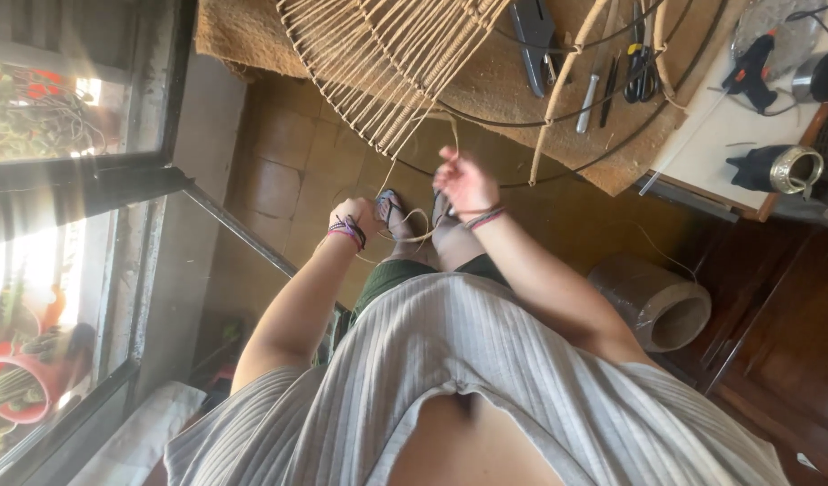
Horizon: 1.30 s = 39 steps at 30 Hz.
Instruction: Weaving and tying thin strings onto a wicker furniture frame to create or repair a pattern.
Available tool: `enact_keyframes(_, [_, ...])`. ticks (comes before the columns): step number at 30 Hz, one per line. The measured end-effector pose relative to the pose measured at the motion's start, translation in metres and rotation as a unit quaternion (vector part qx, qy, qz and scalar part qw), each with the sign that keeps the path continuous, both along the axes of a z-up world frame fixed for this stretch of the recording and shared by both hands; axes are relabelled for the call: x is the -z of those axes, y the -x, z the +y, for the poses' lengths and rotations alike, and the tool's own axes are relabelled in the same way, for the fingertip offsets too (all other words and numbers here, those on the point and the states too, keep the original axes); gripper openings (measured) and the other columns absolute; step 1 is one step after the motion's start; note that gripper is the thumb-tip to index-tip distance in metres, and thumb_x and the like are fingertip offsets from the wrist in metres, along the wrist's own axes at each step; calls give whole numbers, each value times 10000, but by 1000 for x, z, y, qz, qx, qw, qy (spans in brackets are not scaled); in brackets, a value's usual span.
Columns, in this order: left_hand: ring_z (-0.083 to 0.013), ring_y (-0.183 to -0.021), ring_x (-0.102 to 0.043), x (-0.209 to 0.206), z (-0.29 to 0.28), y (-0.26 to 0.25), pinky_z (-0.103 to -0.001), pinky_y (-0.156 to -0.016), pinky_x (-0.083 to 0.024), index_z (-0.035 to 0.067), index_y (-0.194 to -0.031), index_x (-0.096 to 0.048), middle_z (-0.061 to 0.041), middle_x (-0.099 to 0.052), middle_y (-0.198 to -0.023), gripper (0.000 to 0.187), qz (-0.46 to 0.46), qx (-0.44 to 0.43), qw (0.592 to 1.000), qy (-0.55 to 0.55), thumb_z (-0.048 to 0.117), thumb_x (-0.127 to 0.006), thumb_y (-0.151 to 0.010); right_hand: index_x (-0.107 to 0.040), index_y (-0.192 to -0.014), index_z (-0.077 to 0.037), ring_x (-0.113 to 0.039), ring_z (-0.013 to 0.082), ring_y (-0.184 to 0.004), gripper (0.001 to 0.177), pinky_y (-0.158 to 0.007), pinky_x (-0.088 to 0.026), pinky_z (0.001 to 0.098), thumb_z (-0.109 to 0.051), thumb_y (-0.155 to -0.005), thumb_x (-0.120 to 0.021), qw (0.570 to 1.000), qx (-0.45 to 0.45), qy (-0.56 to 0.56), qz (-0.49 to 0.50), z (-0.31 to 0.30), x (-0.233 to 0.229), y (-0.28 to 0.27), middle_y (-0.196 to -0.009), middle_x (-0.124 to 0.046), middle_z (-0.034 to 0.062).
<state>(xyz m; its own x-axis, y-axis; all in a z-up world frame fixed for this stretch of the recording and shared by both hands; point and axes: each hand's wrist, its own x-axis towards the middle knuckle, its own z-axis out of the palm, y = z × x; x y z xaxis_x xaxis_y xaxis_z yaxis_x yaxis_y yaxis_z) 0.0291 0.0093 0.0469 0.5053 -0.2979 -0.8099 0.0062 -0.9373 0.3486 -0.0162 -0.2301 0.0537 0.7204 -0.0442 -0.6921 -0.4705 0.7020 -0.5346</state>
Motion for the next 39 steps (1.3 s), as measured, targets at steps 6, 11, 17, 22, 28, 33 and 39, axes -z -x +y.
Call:
enact_keyframes(6, [-349,-1064,-713,75,-4,41,-482,-935,-585,268,-1163,-765,-124,-771,-987,292,-34,-153,982,104,326,-594,-933,-688,-944,-117,-630,249,-562,214,-499,-496,315,-104,-980,-478,771,-445,389,-237,-1,-18,43,-645,-617,11])
enact_keyframes(11, [-363,-1131,-684,44,-1,29,-462,-962,-554,222,-987,-813,-124,-778,-1054,557,90,-177,977,79,713,-650,-783,-608,-1166,-20,-646,309,-1112,327,-932,-566,411,113,-939,-416,817,-481,207,-242,13,75,79,-1134,-707,210])
enact_keyframes(17, [-325,-1041,-741,68,16,19,-473,-886,-613,251,-1195,-692,-106,-767,-1016,349,-61,20,997,-34,377,-627,-876,-649,-1226,-44,-379,100,-394,286,-345,-303,203,-54,-1045,-427,966,-112,167,-162,-6,23,7,-553,-418,41])
enact_keyframes(22, [-336,-1044,-706,54,-11,44,-463,-925,-554,130,-1017,-742,-138,-755,-936,401,65,-170,977,110,462,-529,-940,-679,-933,-323,-728,183,-760,139,-681,-557,317,-421,-963,-586,628,-540,539,-155,32,-100,22,-745,-670,-17])
enact_keyframes(28, [-285,-1030,-731,34,5,23,-414,-887,-594,226,-954,-807,-53,-786,-919,406,17,-89,995,40,575,-664,-805,-709,-1146,-186,-739,249,-1018,275,-883,-609,356,-381,-980,-606,983,-176,54,-29,11,11,12,-1094,-736,83])
enact_keyframes(33, [-298,-983,-757,62,13,24,-450,-831,-624,233,-1062,-782,-69,-777,-942,321,-64,16,997,-27,429,-652,-843,-632,-1241,13,-300,80,-451,289,-406,-276,207,-125,-1074,-440,978,-94,112,-145,-4,12,23,-556,-287,-24])
enact_keyframes(39, [-435,-1012,-692,31,-18,45,-492,-926,-564,159,-984,-803,-223,-748,-986,392,102,-250,945,183,419,-521,-904,-666,-1021,-632,-755,135,-927,227,-825,-565,307,-651,-932,-458,315,-749,551,-189,7,43,77,-908,-755,-159])
